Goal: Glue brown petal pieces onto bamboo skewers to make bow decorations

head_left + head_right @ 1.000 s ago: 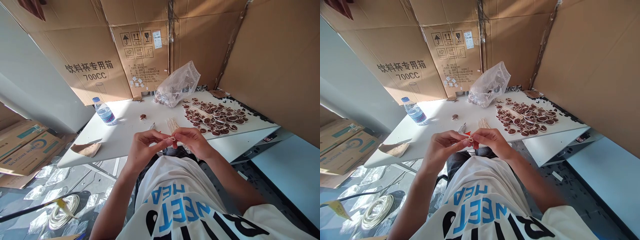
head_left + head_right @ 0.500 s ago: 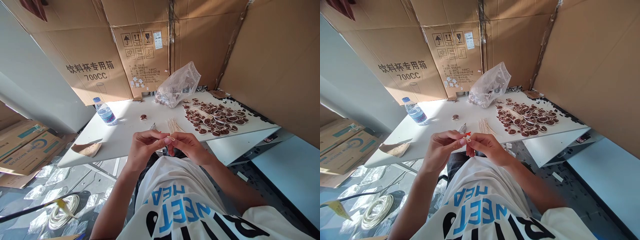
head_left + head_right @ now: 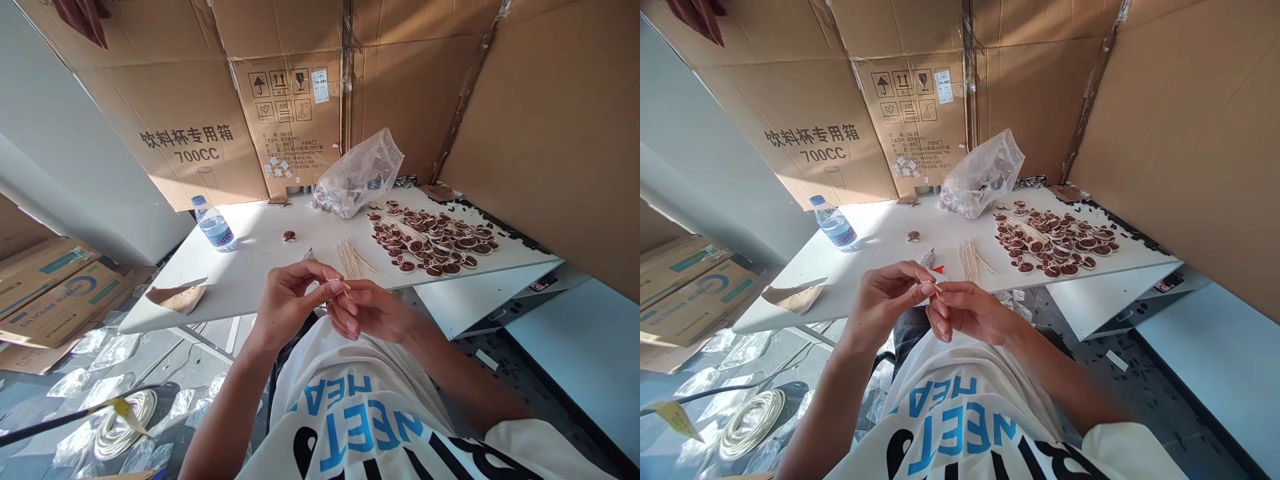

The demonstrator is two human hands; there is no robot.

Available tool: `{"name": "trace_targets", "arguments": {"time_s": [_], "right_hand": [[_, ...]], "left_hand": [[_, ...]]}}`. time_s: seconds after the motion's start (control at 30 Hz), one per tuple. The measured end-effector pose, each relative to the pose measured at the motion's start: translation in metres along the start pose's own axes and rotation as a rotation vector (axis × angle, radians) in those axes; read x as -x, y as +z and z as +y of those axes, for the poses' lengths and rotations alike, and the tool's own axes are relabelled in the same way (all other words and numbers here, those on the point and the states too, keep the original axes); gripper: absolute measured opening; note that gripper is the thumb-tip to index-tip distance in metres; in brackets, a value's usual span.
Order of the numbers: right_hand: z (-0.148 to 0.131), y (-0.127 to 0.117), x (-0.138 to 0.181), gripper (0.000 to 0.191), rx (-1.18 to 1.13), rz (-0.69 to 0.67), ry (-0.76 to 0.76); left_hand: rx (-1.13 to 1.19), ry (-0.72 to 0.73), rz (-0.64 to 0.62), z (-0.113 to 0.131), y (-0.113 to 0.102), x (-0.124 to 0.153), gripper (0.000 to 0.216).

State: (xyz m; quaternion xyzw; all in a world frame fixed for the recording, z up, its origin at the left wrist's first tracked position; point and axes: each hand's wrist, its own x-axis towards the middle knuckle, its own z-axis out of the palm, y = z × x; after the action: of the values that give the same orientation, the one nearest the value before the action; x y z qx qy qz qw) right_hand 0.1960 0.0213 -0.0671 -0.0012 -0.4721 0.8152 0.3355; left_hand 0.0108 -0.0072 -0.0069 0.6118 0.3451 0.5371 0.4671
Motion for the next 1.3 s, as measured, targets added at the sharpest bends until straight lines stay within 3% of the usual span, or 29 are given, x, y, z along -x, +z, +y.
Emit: {"name": "trace_targets", "arguments": {"time_s": [0.07, 0.13, 0.23, 0.3, 0.33, 0.5, 0.63, 0.87, 1.03, 1.17, 1.3], "right_hand": [[0.002, 0.000, -0.004, 0.037, -0.051, -0.031, 0.023], [0.001, -0.001, -0.010, 0.038, 0.010, 0.022, 0.033], [-0.010, -0.015, -0.031, 0.044, 0.402, 0.179, 0.002], [-0.018, -0.035, -0.058, 0.043, 0.848, 0.287, -0.048], [-0.022, -0.047, -0.076, 0.036, 0.947, 0.320, -0.050], [-0.024, -0.112, -0.175, 0.017, 1.271, 0.367, 0.032], [-0.009, -0.142, -0.224, 0.034, 1.416, 0.281, 0.186], [0.007, -0.162, -0.241, 0.035, 1.458, 0.202, 0.383], [0.008, -0.167, -0.238, 0.034, 1.378, 0.248, 0.433], [0.003, -0.157, -0.230, 0.029, 1.188, 0.319, 0.350], [-0.009, -0.129, -0.214, 0.034, 0.917, 0.362, 0.133]], "left_hand": [[-0.017, 0.001, 0.007, 0.002, -0.001, 0.000, 0.019], [-0.034, 0.007, 0.045, 0.002, -0.007, -0.001, 0.021], [-0.073, 0.050, 0.198, 0.003, -0.027, -0.005, 0.024], [-0.105, 0.093, 0.337, 0.005, -0.045, -0.008, 0.025], [-0.121, 0.124, 0.404, 0.006, -0.054, -0.009, 0.026], [-0.202, 0.167, 0.578, 0.010, -0.081, -0.010, 0.026], [-0.225, 0.158, 0.592, 0.012, -0.081, -0.008, 0.027], [-0.234, 0.100, 0.587, 0.009, -0.091, -0.011, 0.029], [-0.269, 0.060, 0.518, 0.005, -0.097, -0.015, 0.026], [-0.301, 0.042, 0.513, 0.004, -0.096, -0.016, 0.025], [-0.313, 0.048, 0.490, 0.002, -0.097, -0.017, 0.024]]}}
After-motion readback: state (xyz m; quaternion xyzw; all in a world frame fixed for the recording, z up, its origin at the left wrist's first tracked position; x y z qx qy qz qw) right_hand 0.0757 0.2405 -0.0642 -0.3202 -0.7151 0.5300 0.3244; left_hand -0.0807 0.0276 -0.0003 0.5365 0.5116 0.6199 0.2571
